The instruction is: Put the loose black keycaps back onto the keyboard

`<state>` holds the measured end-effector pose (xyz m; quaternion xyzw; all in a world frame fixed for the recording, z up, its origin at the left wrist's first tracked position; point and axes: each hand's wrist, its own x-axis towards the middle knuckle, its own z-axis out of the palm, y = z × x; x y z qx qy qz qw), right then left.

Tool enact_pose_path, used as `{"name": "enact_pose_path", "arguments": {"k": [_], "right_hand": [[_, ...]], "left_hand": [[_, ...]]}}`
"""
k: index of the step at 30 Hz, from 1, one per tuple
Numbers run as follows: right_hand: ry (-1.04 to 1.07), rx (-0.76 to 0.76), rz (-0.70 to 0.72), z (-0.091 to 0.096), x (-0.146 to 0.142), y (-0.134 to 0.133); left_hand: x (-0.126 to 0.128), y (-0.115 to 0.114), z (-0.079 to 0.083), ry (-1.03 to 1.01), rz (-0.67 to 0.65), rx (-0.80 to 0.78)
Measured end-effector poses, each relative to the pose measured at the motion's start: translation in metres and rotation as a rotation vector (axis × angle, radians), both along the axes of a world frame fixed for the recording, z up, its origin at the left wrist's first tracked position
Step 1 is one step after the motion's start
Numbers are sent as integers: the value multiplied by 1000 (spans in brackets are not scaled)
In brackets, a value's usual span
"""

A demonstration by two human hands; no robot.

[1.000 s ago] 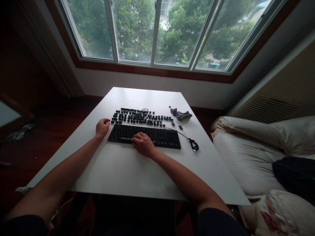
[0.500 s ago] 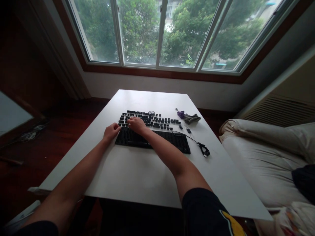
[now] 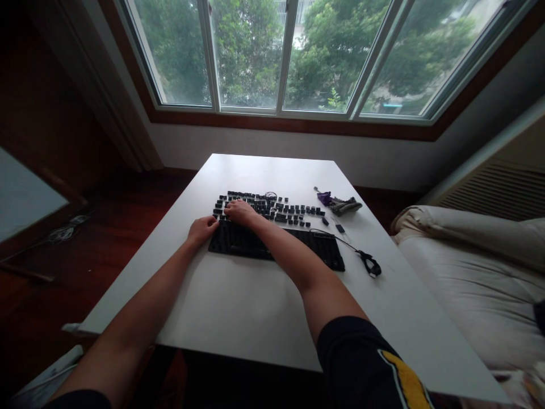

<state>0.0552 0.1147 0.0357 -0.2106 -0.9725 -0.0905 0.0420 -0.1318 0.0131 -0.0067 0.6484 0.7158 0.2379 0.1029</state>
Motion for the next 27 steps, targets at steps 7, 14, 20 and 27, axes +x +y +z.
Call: {"name": "enact_pose_path", "arguments": {"k": [7, 14, 20, 27], "right_hand": [[76, -18, -39, 8, 7, -6], [290, -430, -61, 11, 34, -46], [246, -762, -22, 7, 49, -81], [184, -552, -72, 10, 44, -96]], "left_hand": [[-2, 2, 3, 57, 1, -33], [-7, 4, 2, 40, -57, -59], [-4, 1, 0, 66, -41, -47], [-3, -2, -1, 54, -44, -30]]}}
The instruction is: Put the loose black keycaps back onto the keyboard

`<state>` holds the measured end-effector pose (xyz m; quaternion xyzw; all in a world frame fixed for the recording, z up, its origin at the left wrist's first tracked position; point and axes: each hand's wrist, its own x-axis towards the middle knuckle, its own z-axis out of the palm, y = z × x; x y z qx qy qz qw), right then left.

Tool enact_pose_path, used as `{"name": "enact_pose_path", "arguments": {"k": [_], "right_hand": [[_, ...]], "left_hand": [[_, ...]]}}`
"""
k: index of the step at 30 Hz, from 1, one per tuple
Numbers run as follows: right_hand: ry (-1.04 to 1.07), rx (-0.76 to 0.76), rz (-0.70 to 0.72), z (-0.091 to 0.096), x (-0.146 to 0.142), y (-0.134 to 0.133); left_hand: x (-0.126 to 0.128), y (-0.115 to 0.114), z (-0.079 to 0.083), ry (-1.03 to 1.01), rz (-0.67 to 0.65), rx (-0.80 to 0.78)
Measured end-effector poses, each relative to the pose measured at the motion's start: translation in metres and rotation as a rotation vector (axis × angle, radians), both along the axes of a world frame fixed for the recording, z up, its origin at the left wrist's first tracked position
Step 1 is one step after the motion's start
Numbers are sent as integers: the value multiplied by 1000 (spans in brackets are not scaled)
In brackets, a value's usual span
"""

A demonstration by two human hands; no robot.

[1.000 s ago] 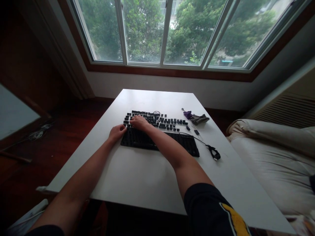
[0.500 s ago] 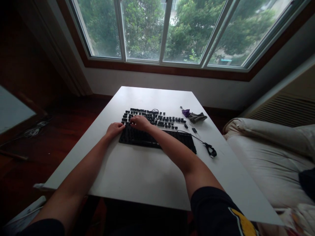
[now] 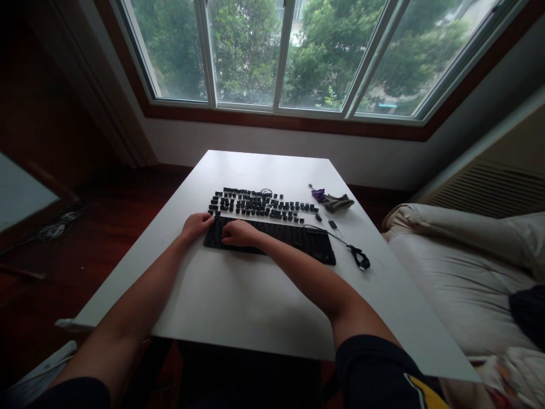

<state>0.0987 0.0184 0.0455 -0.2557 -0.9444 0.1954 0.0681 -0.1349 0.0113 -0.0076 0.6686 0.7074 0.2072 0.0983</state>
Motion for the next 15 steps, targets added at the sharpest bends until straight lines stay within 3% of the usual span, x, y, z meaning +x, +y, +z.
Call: {"name": "enact_pose_path", "arguments": {"k": [8, 15], "right_hand": [[-133, 331, -54, 4, -12, -33], [-152, 356, -106, 1, -14, -46]], "left_hand": [[1, 0, -1, 0, 2, -2], [0, -1, 0, -8, -16, 12]]}}
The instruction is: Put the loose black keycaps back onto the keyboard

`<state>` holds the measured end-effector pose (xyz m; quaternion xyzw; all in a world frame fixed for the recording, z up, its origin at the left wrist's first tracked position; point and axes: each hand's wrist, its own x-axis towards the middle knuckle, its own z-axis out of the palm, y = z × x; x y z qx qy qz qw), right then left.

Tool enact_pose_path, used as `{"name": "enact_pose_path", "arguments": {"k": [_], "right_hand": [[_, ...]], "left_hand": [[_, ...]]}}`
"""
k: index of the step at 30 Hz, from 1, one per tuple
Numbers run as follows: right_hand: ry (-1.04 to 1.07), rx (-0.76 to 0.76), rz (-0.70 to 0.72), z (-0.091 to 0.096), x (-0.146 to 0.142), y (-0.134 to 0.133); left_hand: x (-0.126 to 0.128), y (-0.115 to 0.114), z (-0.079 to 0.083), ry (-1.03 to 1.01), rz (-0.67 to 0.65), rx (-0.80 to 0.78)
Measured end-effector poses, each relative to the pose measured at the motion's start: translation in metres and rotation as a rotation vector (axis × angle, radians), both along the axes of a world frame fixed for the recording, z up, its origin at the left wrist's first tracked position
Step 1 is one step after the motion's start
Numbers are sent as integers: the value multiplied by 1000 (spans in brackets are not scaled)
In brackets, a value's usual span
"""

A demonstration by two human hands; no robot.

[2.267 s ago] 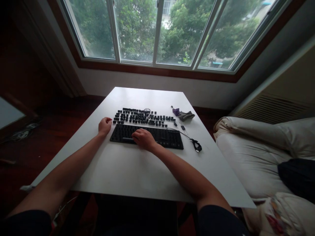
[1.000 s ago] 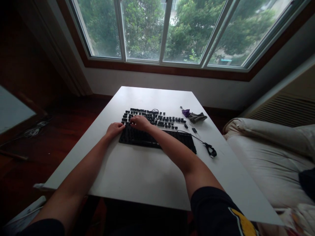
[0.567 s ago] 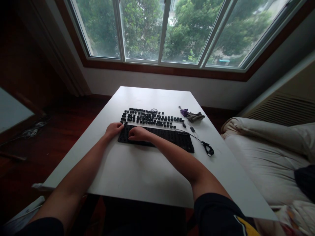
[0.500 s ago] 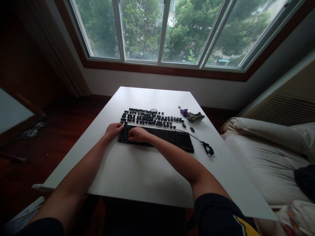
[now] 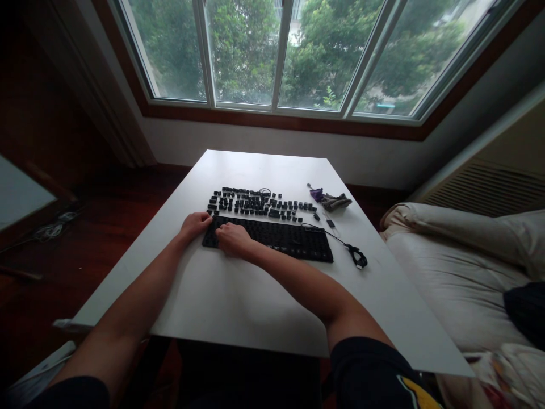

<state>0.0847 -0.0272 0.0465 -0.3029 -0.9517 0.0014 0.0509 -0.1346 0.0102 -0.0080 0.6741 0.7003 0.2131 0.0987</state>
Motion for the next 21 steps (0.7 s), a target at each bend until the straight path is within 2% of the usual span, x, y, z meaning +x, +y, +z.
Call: {"name": "enact_pose_path", "arguments": {"k": [4, 10, 13, 18, 21], "right_hand": [[13, 35, -25, -6, 1, -6], [-19, 145, 31, -13, 0, -25], [-3, 178, 14, -15, 2, -34], [58, 166, -62, -20, 8, -38], [118, 149, -80, -22, 13, -38]], "left_hand": [[0, 0, -2, 4, 3, 4], [0, -4, -2, -2, -1, 13], [-1, -6, -2, -11, -15, 25], [1, -9, -2, -2, 2, 44], [4, -10, 0, 11, 48, 119]]}}
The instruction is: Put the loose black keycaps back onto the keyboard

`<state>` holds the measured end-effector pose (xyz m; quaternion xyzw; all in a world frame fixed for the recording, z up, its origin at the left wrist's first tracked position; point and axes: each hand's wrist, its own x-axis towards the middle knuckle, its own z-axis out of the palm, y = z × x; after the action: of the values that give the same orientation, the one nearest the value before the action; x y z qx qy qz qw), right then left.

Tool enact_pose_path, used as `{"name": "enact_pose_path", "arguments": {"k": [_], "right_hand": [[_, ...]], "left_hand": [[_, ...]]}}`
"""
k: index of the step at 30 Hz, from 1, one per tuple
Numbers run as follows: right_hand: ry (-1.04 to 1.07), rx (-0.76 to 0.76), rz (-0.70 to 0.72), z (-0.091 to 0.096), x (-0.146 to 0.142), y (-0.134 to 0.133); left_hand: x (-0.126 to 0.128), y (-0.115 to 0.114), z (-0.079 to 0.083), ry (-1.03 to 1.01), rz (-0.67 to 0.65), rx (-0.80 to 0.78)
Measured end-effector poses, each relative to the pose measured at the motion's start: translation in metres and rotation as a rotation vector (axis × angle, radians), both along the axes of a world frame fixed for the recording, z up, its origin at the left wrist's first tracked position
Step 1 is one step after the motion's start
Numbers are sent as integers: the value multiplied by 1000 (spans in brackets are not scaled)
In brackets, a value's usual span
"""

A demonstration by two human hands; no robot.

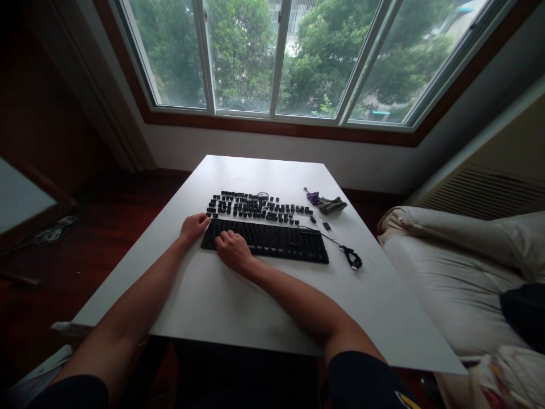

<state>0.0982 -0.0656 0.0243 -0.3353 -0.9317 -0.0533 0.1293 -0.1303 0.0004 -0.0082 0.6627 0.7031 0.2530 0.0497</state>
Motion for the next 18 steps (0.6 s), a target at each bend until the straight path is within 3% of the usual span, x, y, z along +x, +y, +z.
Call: {"name": "enact_pose_path", "arguments": {"k": [4, 7, 12, 18], "right_hand": [[104, -39, 22, -1, 9, 4], [178, -90, 12, 3, 13, 18], [207, -146, -29, 15, 8, 67], [141, -150, -65, 20, -21, 122]], "left_hand": [[6, 0, 5, 33, 1, 130], [8, 2, 5, 16, 45, 130], [8, 4, 0, -28, 153, 42], [-3, 10, 1, -3, 41, -78]]}}
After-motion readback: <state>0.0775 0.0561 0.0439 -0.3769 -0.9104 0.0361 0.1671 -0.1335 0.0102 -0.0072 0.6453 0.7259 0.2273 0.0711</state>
